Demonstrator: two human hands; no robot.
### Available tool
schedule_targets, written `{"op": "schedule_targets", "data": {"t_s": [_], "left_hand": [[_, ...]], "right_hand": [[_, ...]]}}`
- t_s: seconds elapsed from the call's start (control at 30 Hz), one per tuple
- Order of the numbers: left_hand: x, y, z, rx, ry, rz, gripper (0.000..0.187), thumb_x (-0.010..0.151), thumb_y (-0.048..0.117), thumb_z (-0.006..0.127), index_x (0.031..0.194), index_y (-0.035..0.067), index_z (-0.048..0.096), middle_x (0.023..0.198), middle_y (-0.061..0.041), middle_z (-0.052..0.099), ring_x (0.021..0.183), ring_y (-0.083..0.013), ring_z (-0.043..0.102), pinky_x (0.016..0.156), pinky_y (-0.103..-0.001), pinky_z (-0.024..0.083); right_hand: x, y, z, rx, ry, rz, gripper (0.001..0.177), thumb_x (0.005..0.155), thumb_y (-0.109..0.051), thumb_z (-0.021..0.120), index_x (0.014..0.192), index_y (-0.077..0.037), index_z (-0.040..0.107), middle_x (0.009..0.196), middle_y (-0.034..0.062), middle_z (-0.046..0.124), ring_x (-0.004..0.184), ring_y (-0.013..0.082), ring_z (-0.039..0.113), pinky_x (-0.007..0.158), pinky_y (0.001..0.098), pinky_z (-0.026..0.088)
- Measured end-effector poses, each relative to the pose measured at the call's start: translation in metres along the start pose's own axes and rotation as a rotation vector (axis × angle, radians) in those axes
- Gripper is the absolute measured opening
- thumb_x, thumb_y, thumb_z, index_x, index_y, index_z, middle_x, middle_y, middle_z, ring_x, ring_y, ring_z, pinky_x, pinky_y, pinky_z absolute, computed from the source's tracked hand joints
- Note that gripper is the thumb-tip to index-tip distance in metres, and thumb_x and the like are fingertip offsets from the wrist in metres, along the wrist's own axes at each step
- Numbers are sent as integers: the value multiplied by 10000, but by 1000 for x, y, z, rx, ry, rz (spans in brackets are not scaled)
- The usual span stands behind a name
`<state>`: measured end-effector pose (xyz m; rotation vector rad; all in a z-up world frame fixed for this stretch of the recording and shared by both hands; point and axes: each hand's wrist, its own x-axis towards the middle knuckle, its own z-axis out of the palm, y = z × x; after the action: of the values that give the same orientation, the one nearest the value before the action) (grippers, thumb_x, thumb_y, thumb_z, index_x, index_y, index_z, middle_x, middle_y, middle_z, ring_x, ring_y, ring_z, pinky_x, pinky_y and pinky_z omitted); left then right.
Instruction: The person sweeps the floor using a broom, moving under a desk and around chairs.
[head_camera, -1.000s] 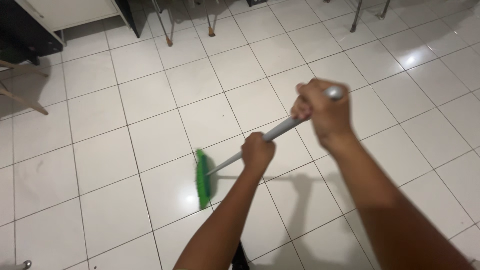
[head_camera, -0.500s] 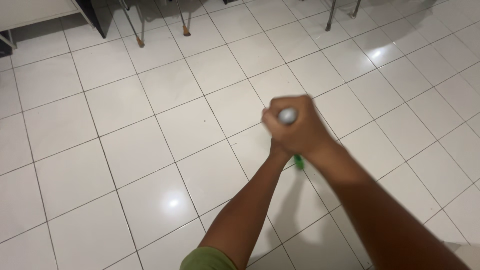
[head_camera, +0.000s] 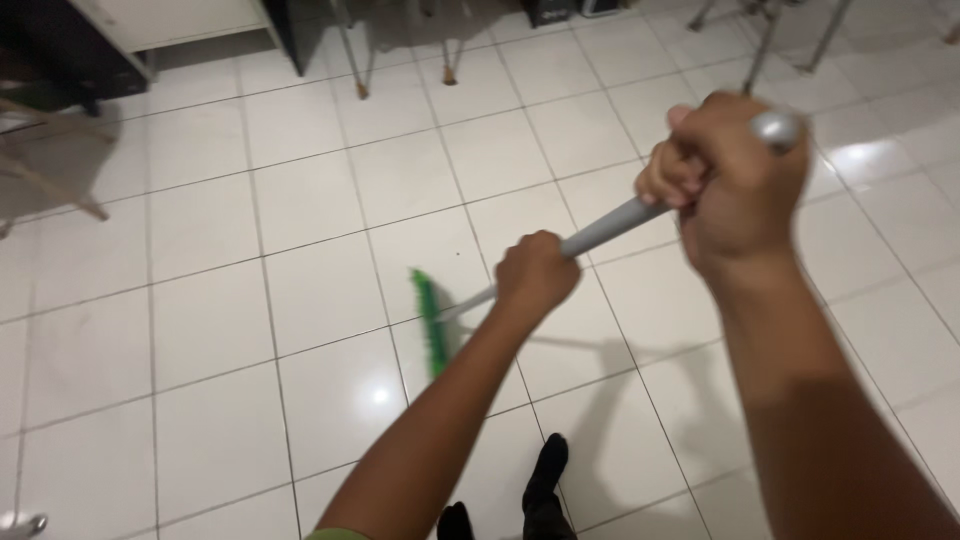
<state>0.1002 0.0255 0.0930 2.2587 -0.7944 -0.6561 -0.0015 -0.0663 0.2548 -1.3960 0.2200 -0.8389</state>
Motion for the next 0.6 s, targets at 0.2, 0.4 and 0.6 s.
{"op": "schedule_targets", "data": {"t_s": [0.2, 0.4, 0.6], "left_hand": [[67, -109, 39, 70, 279, -227, 93, 812, 125, 666, 856, 60, 715, 910, -176, 727, 970, -390, 686, 848, -515, 558], [110, -151, 83, 71, 518, -183, 128, 893, 120, 658, 827, 35, 729, 805, -206, 729, 820, -455, 688, 1091, -546, 429], [139, -57, 96, 47, 504, -144, 121, 794, 96, 658, 846, 22, 739, 853, -209, 727, 816, -422, 705, 786, -513, 570]], "right_hand": [[18, 141, -10, 149, 0, 212, 300, 940, -55, 564, 647, -63, 500, 559, 48, 488, 511, 154, 495, 774, 327, 533], [33, 182, -23, 77, -157, 335, 389, 972, -120, 617, 619, -57, 467, 579, 26, 480, 565, 136, 494, 628, 339, 503], [94, 128, -69, 20, -132, 293, 378, 947, -106, 621, 593, -54, 501, 544, 30, 479, 501, 139, 501, 558, 332, 486]]}}
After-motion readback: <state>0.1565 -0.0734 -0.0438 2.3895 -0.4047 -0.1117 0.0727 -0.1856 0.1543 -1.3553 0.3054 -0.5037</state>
